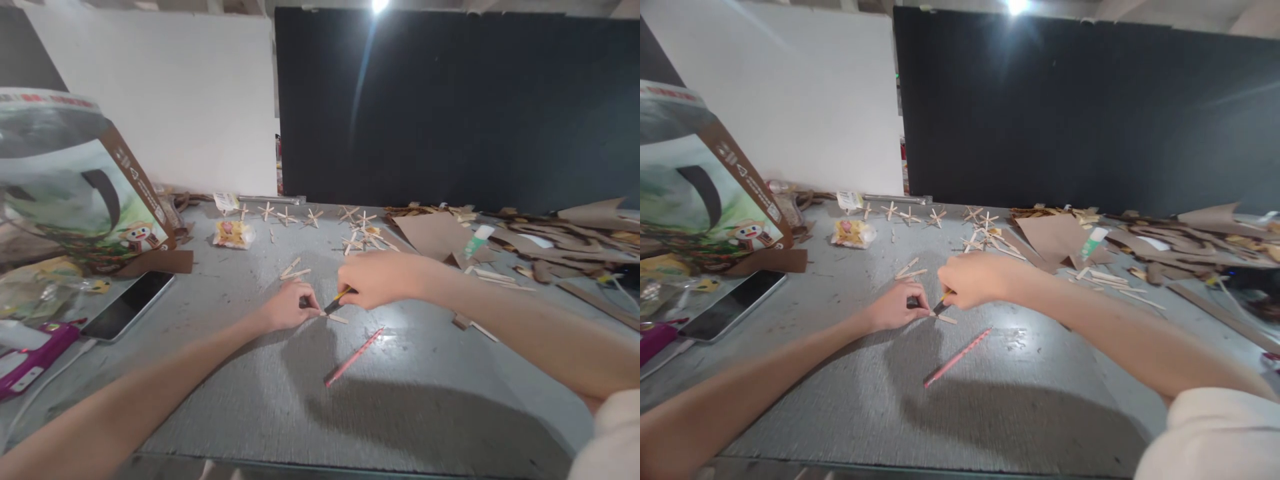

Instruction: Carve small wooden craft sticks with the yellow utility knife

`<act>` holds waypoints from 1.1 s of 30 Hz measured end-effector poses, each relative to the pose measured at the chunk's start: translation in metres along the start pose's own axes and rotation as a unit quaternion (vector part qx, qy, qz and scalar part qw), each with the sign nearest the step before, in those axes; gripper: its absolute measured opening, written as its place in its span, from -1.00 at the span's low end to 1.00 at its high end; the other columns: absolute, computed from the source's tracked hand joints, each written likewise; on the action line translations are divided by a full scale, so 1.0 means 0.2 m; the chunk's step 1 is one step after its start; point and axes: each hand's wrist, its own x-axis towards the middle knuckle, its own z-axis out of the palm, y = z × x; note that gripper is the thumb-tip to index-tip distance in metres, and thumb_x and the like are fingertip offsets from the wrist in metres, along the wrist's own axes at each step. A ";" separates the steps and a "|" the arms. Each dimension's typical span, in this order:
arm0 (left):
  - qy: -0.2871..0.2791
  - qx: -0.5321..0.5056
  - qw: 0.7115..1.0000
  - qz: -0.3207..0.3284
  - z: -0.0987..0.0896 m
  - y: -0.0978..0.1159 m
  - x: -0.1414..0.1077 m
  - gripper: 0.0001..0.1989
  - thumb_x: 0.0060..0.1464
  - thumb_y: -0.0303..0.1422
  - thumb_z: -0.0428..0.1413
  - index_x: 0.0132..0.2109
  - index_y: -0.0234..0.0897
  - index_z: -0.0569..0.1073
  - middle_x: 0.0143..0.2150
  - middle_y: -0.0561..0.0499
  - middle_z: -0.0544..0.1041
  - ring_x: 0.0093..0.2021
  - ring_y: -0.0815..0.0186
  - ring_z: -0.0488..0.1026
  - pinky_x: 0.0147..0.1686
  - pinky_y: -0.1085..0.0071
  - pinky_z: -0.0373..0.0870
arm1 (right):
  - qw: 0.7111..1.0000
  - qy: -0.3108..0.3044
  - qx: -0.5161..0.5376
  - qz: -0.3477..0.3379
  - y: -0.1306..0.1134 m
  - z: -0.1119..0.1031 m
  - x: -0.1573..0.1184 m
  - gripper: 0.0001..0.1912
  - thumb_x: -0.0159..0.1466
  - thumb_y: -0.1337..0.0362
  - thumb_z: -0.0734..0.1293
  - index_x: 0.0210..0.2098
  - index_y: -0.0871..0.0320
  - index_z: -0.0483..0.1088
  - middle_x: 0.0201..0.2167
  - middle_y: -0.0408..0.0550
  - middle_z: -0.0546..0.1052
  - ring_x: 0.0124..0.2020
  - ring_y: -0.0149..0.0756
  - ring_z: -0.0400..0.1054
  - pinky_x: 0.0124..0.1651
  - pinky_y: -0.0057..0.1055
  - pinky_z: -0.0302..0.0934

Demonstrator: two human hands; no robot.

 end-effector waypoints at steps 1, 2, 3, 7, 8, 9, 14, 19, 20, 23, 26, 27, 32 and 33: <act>0.000 0.000 1.000 0.002 0.00 0.00 0.00 -0.83 0.07 -0.33 0.33 -0.45 -0.22 0.58 -0.42 0.02 0.60 -0.24 0.18 0.50 -0.12 0.21 0.36 | 1.000 -0.017 -0.002 0.002 0.00 -0.02 0.00 -0.65 0.29 0.29 0.32 -0.62 0.10 0.34 -0.66 -0.12 0.33 -0.65 -0.37 0.07 -0.47 -0.29 -0.12; 0.001 -0.002 1.000 0.003 0.00 0.00 0.00 -0.83 0.06 -0.33 0.33 -0.46 -0.22 0.58 -0.42 0.02 0.60 -0.23 0.18 0.50 -0.10 0.21 0.35 | 0.999 -0.036 -0.004 0.005 -0.01 -0.04 0.00 -0.70 0.27 0.32 0.32 -0.60 0.10 0.36 -0.64 -0.12 0.35 -0.64 -0.37 0.09 -0.46 -0.29 -0.10; 0.000 -0.007 1.000 0.004 0.00 0.00 0.00 -0.83 0.06 -0.33 0.33 -0.47 -0.22 0.57 -0.42 0.02 0.59 -0.23 0.18 0.49 -0.10 0.21 0.35 | 0.998 -0.055 -0.008 0.008 -0.01 -0.05 0.00 -0.76 0.25 0.34 0.32 -0.56 0.10 0.39 -0.61 -0.12 0.38 -0.63 -0.36 0.11 -0.45 -0.30 -0.09; 0.008 -0.085 0.996 -0.020 -0.02 0.02 0.00 -0.83 0.06 -0.27 0.30 -0.42 -0.23 0.58 -0.42 0.02 0.55 -0.35 0.24 0.43 -0.24 0.28 0.32 | 0.995 -0.096 -0.004 0.022 0.03 -0.08 0.01 -0.90 0.18 0.33 0.35 -0.30 0.07 0.49 -0.40 -0.06 0.52 -0.54 -0.29 0.25 -0.43 -0.31 -0.03; 0.031 -0.119 0.992 -0.035 -0.02 0.02 -0.01 -0.83 0.09 -0.24 0.29 -0.36 -0.23 0.60 -0.41 0.02 0.55 -0.38 0.27 0.41 -0.28 0.31 0.30 | 0.996 -0.091 0.004 0.022 0.05 -0.07 0.00 -0.85 0.19 0.31 0.36 -0.22 0.07 0.49 -0.34 -0.03 0.54 -0.50 -0.27 0.28 -0.43 -0.32 -0.02; 0.066 -0.158 0.984 -0.050 -0.03 0.02 -0.01 -0.82 0.11 -0.21 0.27 -0.30 -0.23 0.61 -0.39 0.02 0.54 -0.39 0.29 0.39 -0.31 0.33 0.29 | 0.996 -0.083 0.017 0.019 0.07 -0.07 0.00 -0.80 0.20 0.29 0.36 -0.15 0.07 0.47 -0.29 -0.01 0.54 -0.47 -0.26 0.31 -0.43 -0.32 -0.01; 0.286 -0.342 0.891 -0.088 -0.05 -0.03 0.03 -0.76 0.09 -0.16 0.21 -0.22 -0.23 0.51 -0.39 0.05 0.50 -0.41 0.35 0.36 -0.36 0.41 0.29 | 0.993 0.011 0.117 0.030 0.19 0.01 -0.12 -0.76 0.36 0.11 0.27 -0.06 0.07 0.40 -0.30 -0.04 0.54 -0.44 -0.25 0.33 -0.39 -0.34 0.06; 0.323 -0.394 0.853 -0.109 -0.04 -0.07 0.06 -0.80 0.13 -0.19 0.14 -0.23 -0.23 0.44 -0.43 0.05 0.53 -0.48 0.37 0.39 -0.43 0.44 0.32 | 0.951 0.206 0.222 0.065 0.23 0.23 -0.24 -0.59 0.40 -0.09 0.24 0.02 0.02 0.47 -0.24 -0.07 0.61 -0.36 -0.20 0.41 -0.26 -0.29 0.24; 0.297 -0.395 0.863 -0.110 -0.03 -0.06 0.05 -0.79 0.14 -0.19 0.14 -0.19 -0.24 0.46 -0.41 0.03 0.56 -0.47 0.36 0.43 -0.41 0.42 0.36 | 0.935 0.247 0.244 0.075 0.22 0.29 -0.25 -0.58 0.40 -0.11 0.24 0.01 0.03 0.49 -0.17 -0.05 0.62 -0.31 -0.18 0.44 -0.24 -0.28 0.27; 0.212 -0.399 0.886 -0.105 -0.01 -0.04 0.03 -0.68 0.17 -0.20 0.17 0.01 -0.26 0.47 -0.23 -0.10 0.68 -0.33 0.27 0.57 -0.29 0.34 0.49 | 0.892 0.310 0.306 0.121 0.17 0.45 -0.24 -0.58 0.39 -0.12 0.25 -0.07 0.04 0.53 -0.23 -0.06 0.64 -0.32 -0.17 0.46 -0.29 -0.30 0.29; 0.155 -0.415 0.891 -0.099 0.03 -0.02 0.00 -0.51 0.14 -0.29 0.21 0.21 -0.23 0.43 0.04 -0.20 0.68 -0.06 0.16 0.62 -0.11 0.23 0.55 | 0.858 0.345 0.346 0.156 0.11 0.55 -0.22 -0.57 0.38 -0.13 0.24 -0.11 0.06 0.53 -0.32 -0.07 0.62 -0.38 -0.18 0.43 -0.36 -0.31 0.26; 0.138 -0.413 0.895 -0.095 0.04 -0.02 0.00 -0.46 0.11 -0.34 0.23 0.24 -0.22 0.42 0.09 -0.21 0.66 0.01 0.14 0.62 -0.04 0.20 0.55 | 0.853 0.346 0.358 0.158 0.09 0.57 -0.21 -0.57 0.38 -0.12 0.25 -0.12 0.06 0.53 -0.32 -0.06 0.62 -0.38 -0.18 0.43 -0.37 -0.31 0.26; 0.091 -0.376 0.919 -0.071 0.08 -0.03 -0.02 -0.37 0.11 -0.45 0.20 0.33 -0.16 0.41 0.17 -0.19 0.62 0.22 0.07 0.54 0.19 0.07 0.46 | 0.832 0.358 0.391 0.165 0.03 0.62 -0.18 -0.62 0.39 -0.03 0.23 -0.05 0.07 0.50 -0.28 -0.02 0.63 -0.31 -0.13 0.47 -0.36 -0.29 0.27; 0.086 -0.367 0.924 -0.070 0.09 -0.03 -0.02 -0.38 0.11 -0.46 0.19 0.33 -0.16 0.42 0.17 -0.19 0.62 0.22 0.06 0.54 0.21 0.05 0.46 | 0.830 0.357 0.395 0.164 0.03 0.63 -0.17 -0.63 0.40 -0.02 0.23 -0.03 0.07 0.50 -0.26 -0.01 0.64 -0.30 -0.13 0.48 -0.35 -0.29 0.28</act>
